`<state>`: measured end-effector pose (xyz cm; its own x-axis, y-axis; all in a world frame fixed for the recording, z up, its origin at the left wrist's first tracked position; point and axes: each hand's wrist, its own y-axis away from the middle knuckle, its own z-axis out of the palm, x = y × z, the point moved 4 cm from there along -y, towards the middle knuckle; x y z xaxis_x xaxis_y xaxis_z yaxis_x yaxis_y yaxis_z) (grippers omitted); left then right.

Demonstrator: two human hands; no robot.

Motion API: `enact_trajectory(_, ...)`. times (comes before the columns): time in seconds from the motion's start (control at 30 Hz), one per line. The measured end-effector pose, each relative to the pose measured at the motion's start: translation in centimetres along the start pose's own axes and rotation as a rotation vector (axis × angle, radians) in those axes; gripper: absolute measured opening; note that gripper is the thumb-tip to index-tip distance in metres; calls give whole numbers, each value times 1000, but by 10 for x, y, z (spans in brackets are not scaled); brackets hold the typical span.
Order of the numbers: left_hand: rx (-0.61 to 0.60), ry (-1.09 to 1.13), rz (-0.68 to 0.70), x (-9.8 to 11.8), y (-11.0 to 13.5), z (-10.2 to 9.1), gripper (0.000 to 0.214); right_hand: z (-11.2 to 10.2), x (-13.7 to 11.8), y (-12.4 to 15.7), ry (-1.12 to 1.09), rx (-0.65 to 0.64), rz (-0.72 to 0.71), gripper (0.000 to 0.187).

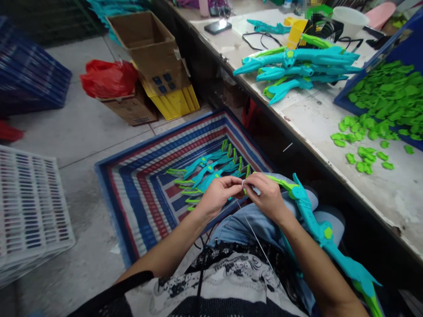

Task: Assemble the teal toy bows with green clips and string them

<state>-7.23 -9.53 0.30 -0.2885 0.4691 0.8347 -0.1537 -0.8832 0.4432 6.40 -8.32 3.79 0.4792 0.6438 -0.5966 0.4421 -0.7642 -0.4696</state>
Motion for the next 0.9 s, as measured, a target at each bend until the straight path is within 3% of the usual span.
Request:
enact_trajectory(0.17,58,-177,64,-2,-2,0,29,3,9,11,-106,22,100,13)
enact_trajectory(0.33,-71,-301,10,-3,1,-3,26,6,6,22,-11,-10,-1,16)
enact_trajectory(0.47,-165,-465,106,3,5,-3,19,13,2,29,186,-14,-80,18)
enact_trajectory(0.57,-158,-572,205,3,9,-1,20,19,4,31,309,56,-1,22)
enact_trajectory(0.63,-133,-631,251,1,14,-3,23,18,4,34,250,93,72,22)
enact_trajectory(0.7,-124,-715,314,1,19,-7,24,8,3,42,93,94,134,17)
enact_trajectory(0.77,-88,-838,431,8,21,-15,23,-17,6,61,-6,128,234,11)
enact_trajectory(0.83,-47,-972,553,18,16,-17,24,-52,13,93,53,177,396,12)
enact_trajectory(0.9,-111,-1110,605,21,4,-6,27,-88,21,134,194,140,594,19)
